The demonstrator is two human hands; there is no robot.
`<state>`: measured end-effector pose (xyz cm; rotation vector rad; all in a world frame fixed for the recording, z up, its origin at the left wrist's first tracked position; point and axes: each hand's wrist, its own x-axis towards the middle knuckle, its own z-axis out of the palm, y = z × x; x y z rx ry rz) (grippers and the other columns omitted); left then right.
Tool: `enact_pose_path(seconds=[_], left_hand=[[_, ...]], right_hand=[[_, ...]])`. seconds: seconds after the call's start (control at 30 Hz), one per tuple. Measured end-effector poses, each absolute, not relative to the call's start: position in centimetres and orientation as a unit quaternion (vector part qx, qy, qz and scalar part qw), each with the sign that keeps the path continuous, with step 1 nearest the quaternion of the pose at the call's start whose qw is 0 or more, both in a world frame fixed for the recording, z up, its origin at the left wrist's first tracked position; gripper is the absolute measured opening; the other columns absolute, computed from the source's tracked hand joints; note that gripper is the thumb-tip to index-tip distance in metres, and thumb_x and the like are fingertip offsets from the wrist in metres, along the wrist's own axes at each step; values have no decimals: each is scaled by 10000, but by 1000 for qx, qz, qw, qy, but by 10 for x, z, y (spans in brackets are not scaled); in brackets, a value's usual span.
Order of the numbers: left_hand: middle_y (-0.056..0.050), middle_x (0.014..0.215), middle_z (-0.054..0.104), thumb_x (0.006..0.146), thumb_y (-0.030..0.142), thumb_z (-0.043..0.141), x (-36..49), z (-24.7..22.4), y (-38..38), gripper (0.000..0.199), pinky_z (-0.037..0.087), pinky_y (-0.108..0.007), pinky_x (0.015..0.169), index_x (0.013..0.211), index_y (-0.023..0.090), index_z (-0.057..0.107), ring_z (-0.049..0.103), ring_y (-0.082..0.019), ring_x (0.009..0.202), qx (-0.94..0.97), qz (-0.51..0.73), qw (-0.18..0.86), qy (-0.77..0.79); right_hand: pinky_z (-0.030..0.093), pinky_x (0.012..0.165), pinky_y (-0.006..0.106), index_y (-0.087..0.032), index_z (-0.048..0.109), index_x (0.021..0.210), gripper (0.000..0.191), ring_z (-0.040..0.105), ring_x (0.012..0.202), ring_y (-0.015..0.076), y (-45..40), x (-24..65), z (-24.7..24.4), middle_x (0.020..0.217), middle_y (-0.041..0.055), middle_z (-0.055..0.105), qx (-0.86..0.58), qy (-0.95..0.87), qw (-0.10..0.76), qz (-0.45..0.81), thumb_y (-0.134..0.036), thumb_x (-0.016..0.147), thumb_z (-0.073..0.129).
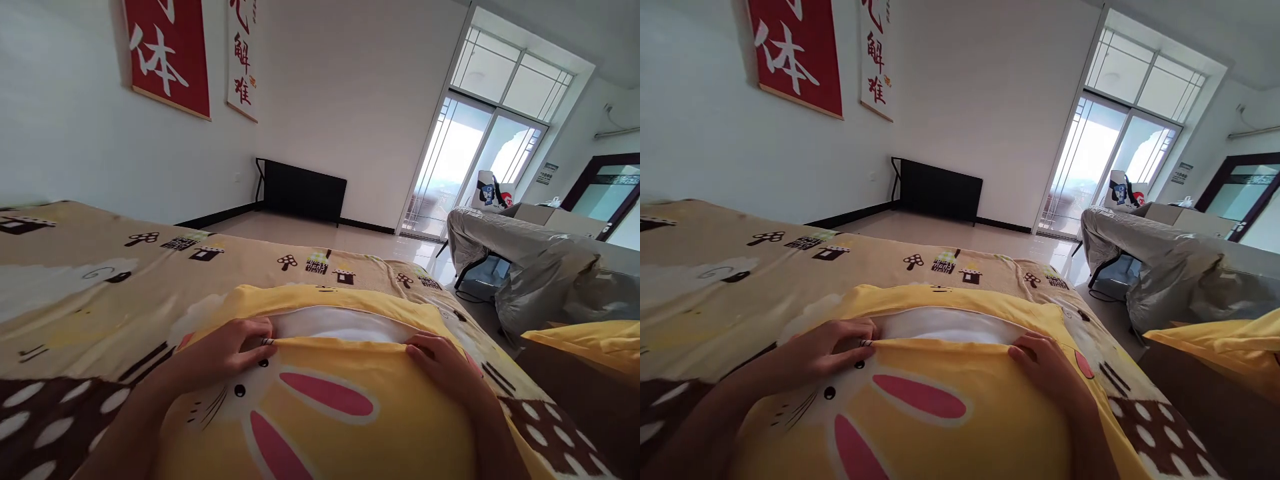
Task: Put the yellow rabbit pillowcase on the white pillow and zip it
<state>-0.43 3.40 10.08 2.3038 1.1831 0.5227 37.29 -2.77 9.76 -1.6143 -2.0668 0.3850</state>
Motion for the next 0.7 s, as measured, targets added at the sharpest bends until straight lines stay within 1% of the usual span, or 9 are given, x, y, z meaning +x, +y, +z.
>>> enact_pose_path(seconds=[0.1,0.27,0.37,0.47,0.53,0.57,0.63,0.67,0.7], left_hand=[[25,606,423,851,435,455,-1,97,35,324,323,-210,525,651,181,440,379,-120,561,832,221,218,461],[19,638,524,887,475,370,15,87,43,375,350,-212,566,688,184,497,454,-122,588,814,298,155,474],[10,662,562,889,488,348,21,81,49,391,376,-219,595,715,184,521,501,-132,610,805,332,127,475],[-5,673,580,896,489,331,21,78,53,400,390,-232,604,724,187,528,524,-146,628,802,344,95,479],[-47,807,624,900,477,335,21,75,55,401,415,-267,708,728,188,553,564,-177,763,810,357,39,465],[-78,944,634,901,467,337,21,73,57,402,411,-309,802,734,189,574,569,-207,890,810,366,6,459],[-112,1237,550,902,462,333,21,69,61,419,333,-419,962,731,192,604,489,-272,1136,801,381,-38,461],[-110,1312,505,901,470,325,21,67,63,432,305,-449,993,722,193,605,445,-291,1206,798,379,-33,467],[-106,1327,499,899,482,320,21,65,65,436,308,-449,1000,724,195,597,421,-294,1243,799,372,-9,472]], right_hand=[[386,709,273,-211,619,757,421,556,795,175,-31,374,100,829,22,645,-609,-744,249,118,-476,932,343],[391,852,303,-229,628,979,245,548,962,211,-33,386,97,1011,40,647,-567,-792,211,84,-410,862,512],[395,867,311,-234,615,976,227,530,1000,214,-30,391,92,1012,43,644,-560,-793,229,71,-347,904,433],[404,839,302,-231,590,957,275,536,982,205,-22,390,85,998,45,640,-562,-773,288,61,-374,938,355],[410,752,288,-226,564,920,302,561,857,193,-16,386,80,902,36,642,-573,-754,315,61,-412,947,327],[404,712,283,-226,551,906,311,564,795,187,-13,385,78,852,27,639,-580,-746,320,62,-424,951,315],[386,671,277,-230,533,901,315,567,735,183,-7,382,72,798,14,636,-593,-736,322,60,-434,954,299],[379,667,276,-233,528,903,314,574,735,187,-4,381,69,796,12,640,-598,-733,319,59,-433,956,292],[373,665,276,-235,524,906,312,583,745,192,-1,380,66,801,13,645,-603,-731,314,58,-431,956,286]])
